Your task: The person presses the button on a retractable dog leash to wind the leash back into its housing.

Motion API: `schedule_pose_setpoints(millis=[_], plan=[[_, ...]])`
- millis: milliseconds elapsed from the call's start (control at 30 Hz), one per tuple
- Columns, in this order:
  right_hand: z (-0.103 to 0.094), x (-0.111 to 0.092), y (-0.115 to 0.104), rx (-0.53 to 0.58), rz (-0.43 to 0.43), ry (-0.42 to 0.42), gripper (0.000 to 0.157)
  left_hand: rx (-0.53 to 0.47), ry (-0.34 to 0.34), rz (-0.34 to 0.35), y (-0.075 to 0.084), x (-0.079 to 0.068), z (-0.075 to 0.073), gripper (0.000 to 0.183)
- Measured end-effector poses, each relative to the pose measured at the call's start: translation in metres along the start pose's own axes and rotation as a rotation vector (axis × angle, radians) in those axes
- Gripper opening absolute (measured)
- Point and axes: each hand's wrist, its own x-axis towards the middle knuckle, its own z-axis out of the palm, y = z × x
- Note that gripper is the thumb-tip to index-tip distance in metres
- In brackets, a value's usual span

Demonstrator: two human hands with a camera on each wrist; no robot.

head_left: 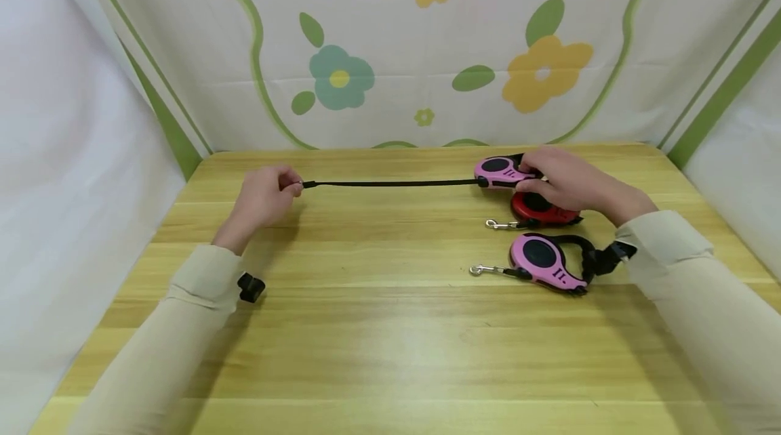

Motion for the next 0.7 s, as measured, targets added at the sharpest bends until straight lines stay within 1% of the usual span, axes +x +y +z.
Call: schedule_pose_setpoints(millis=[133,200,300,400,500,700], plan=[[-0.001,-0.019,-0.001,0.069,-0.016,0.092,0.008,-0.035,0.080,0.000,0.009,-0.006,-0.001,0.018],[-0.002,-0.027,-0.001,0.087,-0.033,0.134,0.009,-0.036,0.111,0.015,0.013,-0.008,0.000,0.018],[-0.002,-0.036,-0.002,0.108,-0.028,0.171,0.012,-0.039,0.142,0.039,0.019,-0.011,0.001,0.016],[0.001,-0.044,-0.004,0.133,-0.001,0.194,0.011,-0.040,0.151,0.060,0.023,-0.013,0.003,0.015],[0.006,-0.051,-0.007,0.158,0.008,0.248,0.012,-0.036,0.145,0.077,0.025,-0.015,0.004,0.014],[0.016,-0.057,-0.012,0.153,-0.056,0.399,0.018,-0.044,0.150,0.095,0.030,-0.019,0.003,0.012]])
